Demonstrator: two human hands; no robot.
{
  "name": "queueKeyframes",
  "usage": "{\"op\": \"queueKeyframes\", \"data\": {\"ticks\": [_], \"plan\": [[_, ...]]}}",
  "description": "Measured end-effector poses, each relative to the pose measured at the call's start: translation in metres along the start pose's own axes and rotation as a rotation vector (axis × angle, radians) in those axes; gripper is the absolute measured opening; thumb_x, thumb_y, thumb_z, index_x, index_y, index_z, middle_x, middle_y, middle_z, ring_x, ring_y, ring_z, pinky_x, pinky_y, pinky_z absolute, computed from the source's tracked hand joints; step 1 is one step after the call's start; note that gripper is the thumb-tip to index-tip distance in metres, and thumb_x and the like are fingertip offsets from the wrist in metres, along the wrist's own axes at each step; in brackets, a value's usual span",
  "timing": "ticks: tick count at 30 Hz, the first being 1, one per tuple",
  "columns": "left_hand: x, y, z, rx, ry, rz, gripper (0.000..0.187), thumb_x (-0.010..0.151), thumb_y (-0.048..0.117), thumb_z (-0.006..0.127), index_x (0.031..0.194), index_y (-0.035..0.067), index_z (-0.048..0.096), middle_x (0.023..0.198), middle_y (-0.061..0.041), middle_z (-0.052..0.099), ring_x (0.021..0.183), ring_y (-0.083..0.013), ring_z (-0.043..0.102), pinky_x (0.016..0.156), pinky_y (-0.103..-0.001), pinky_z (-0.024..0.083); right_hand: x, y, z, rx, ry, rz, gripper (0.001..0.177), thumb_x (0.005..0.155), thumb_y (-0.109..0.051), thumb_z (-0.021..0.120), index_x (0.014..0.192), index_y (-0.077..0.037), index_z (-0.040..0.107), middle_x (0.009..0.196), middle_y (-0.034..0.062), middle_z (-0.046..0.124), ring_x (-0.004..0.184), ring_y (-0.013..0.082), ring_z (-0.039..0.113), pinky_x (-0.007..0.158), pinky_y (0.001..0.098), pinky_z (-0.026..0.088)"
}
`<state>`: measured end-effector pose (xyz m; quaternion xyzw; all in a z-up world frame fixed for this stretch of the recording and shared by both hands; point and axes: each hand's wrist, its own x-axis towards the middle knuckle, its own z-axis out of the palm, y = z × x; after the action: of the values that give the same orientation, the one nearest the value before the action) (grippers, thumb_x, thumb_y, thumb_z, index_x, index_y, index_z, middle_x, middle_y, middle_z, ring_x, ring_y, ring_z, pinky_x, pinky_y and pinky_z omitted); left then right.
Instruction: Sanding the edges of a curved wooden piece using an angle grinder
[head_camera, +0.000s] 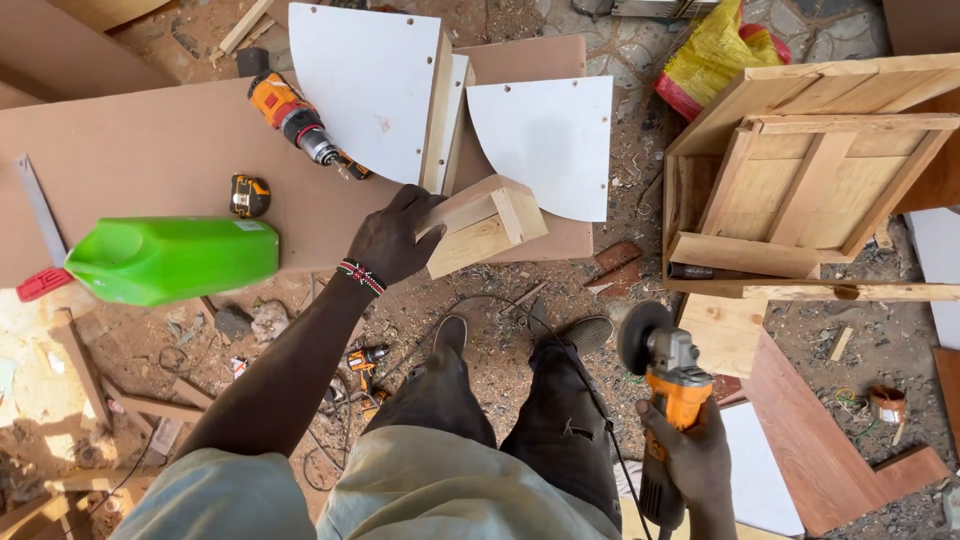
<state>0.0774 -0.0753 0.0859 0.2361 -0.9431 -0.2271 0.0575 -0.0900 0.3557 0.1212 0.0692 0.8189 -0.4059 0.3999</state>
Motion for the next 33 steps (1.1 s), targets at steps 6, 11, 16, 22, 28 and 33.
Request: {"op": "queueKeyframes", "data": {"ticks": [6,11,16,22,28,33], "plan": [[0.053,0.027,-0.015,-0.246,-0.066,0.422,0.068,0.097,0.028,0.064,0.158,0.022,0.034,0.156,-0.01,0.045,0.122,-0.0349,0.061,0.093,-0.054,0.058,-0.046,-0.005,0.09,-0.115,0.039,0.067,0.059,0.075,-0.032,0.08,0.127,-0.012,0.063,0.116,0.007,0.075,0.102,0.0222,0.067,0.085,0.0383,0.049],[0.078,0.03,0.029,-0.369,-0.24,0.483,0.042,0.107,0.043,0.044,0.142,0.021,0.052,0.134,-0.007,0.065,0.118,-0.029,0.065,0.097,-0.046,0.054,-0.07,0.01,0.158,-0.145,0.02,0.033,0.064,0.073,-0.04,0.08,0.127,-0.012,0.061,0.118,0.0065,0.075,0.101,0.0237,0.07,0.077,0.0393,0.05],[0.079,0.027,0.026,-0.493,-0.397,0.4,0.06,0.099,0.062,0.04,0.14,0.02,0.054,0.129,-0.013,0.073,0.1,-0.0363,0.074,0.082,-0.048,0.054,-0.081,0.002,0.203,-0.193,-0.012,0.02,0.056,0.074,-0.04,0.084,0.117,-0.014,0.06,0.081,0.0053,0.071,0.053,0.0184,0.061,0.051,0.0352,0.045],[0.081,0.031,0.013,-0.766,-0.53,0.234,0.06,0.106,0.061,0.041,0.144,0.017,0.057,0.135,-0.022,0.067,0.131,-0.0461,0.057,0.112,-0.056,0.045,-0.066,-0.018,0.23,-0.573,-0.123,-0.097,0.075,0.072,-0.063,0.081,0.121,-0.011,0.056,0.11,0.029,0.072,0.109,0.0498,0.069,0.091,0.0644,0.053],[0.083,0.031,0.021,-0.719,-0.573,0.207,0.062,0.106,0.063,0.037,0.145,0.019,0.057,0.135,-0.02,0.067,0.132,-0.0423,0.058,0.112,-0.054,0.044,-0.048,-0.047,0.257,-0.57,-0.166,-0.404,0.061,0.089,-0.057,0.07,0.116,-0.004,0.059,0.105,0.0284,0.071,0.099,0.0488,0.072,0.083,0.0577,0.058],[0.082,0.031,0.02,-0.722,-0.566,0.196,0.06,0.106,0.062,0.039,0.144,0.019,0.058,0.133,-0.019,0.068,0.131,-0.0418,0.058,0.112,-0.054,0.044,-0.027,-0.042,0.285,-0.572,-0.195,-0.404,0.067,0.089,-0.065,0.061,0.119,-0.006,0.053,0.106,0.0298,0.067,0.1,0.0522,0.069,0.083,0.0634,0.055]]}}
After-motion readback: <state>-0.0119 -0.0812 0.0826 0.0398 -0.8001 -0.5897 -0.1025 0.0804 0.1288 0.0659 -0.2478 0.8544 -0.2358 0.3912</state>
